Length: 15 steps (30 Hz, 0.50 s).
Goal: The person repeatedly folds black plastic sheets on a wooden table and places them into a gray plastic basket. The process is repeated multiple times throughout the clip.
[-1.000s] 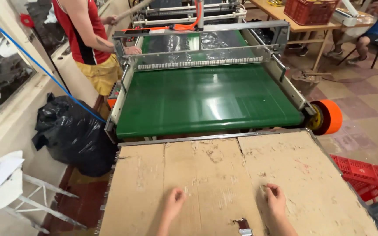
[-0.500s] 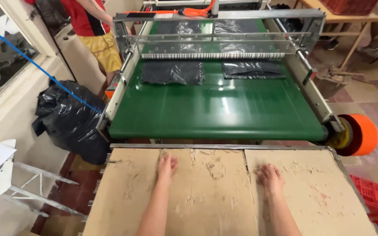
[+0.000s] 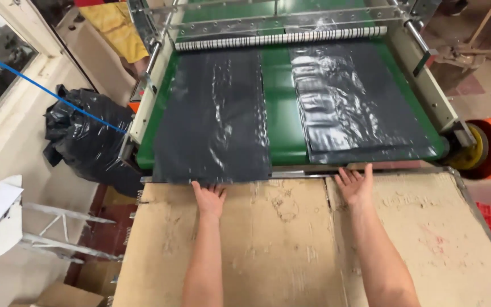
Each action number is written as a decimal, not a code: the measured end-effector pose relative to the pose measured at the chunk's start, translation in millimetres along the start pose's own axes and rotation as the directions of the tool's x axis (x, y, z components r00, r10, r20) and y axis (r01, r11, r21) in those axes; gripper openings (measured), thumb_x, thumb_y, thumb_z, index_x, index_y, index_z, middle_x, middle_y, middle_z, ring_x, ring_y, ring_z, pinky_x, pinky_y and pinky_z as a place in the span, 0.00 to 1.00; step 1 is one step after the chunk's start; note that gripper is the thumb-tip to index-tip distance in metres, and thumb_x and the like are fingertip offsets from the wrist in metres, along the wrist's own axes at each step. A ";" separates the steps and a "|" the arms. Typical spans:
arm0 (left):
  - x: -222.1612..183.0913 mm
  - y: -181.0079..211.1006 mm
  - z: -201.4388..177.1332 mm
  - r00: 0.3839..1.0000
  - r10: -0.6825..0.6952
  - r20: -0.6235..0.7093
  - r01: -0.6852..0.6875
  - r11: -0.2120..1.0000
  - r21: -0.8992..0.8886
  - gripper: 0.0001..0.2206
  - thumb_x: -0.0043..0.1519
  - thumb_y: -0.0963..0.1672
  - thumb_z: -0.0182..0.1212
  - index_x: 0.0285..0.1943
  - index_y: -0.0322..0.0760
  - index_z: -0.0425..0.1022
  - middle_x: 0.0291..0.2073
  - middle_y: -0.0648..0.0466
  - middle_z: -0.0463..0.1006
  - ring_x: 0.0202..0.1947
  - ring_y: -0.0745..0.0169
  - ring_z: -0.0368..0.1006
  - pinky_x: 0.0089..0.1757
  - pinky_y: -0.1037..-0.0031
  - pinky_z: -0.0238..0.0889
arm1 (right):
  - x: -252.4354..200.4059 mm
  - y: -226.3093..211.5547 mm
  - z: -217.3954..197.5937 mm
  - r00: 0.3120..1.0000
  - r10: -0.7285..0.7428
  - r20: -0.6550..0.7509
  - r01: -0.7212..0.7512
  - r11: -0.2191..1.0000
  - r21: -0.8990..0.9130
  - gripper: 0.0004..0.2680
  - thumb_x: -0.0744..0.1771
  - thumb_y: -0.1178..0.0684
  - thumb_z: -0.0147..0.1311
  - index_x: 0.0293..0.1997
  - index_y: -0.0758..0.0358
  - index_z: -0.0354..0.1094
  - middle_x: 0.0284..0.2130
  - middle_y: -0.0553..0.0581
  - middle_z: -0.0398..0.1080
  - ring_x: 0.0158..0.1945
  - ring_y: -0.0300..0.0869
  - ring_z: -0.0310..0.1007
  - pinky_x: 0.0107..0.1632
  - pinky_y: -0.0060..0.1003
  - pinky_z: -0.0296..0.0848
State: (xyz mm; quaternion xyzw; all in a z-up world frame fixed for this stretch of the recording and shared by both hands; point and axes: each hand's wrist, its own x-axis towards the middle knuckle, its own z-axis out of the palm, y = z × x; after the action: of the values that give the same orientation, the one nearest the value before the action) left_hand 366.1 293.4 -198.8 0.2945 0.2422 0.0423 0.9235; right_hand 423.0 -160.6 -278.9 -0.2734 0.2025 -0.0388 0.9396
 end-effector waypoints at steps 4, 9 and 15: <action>-64.3 14.7 -1.8 0.973 -0.015 -0.230 -0.033 0.979 -0.203 0.37 0.63 0.54 0.64 0.76 0.37 0.51 0.72 0.43 0.56 0.70 0.48 0.57 0.65 0.55 0.51 | -1.6 4.9 -38.2 0.951 0.056 -0.304 -0.113 0.978 -0.173 0.18 0.67 0.37 0.57 0.47 0.60 0.57 0.34 0.51 0.60 0.27 0.38 0.70 0.27 0.25 0.71; -163.7 32.7 -37.4 0.940 0.034 -0.340 -0.106 0.975 -0.197 0.29 0.60 0.48 0.69 0.69 0.36 0.63 0.66 0.44 0.66 0.63 0.50 0.67 0.59 0.60 0.64 | -131.9 -7.1 -106.1 0.932 -0.066 -0.356 -0.030 0.965 -0.259 0.07 0.66 0.52 0.57 0.36 0.55 0.59 0.25 0.46 0.58 0.18 0.34 0.63 0.21 0.25 0.60; -329.6 52.1 -71.3 0.884 0.139 -0.446 -0.170 0.985 -0.030 0.22 0.57 0.42 0.61 0.63 0.37 0.71 0.58 0.53 0.75 0.54 0.62 0.72 0.56 0.71 0.65 | -334.7 -29.0 -197.6 0.912 -0.043 -0.409 -0.150 0.891 -0.428 0.03 0.64 0.54 0.53 0.35 0.52 0.62 0.25 0.43 0.63 0.18 0.29 0.54 0.17 0.19 0.53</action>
State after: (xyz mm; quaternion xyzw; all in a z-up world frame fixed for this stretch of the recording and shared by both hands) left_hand 46.0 300.8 -80.7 0.2640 0.4197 0.1899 0.8474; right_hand 38.5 -222.2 -295.1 -0.4634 0.4048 -0.0204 0.7880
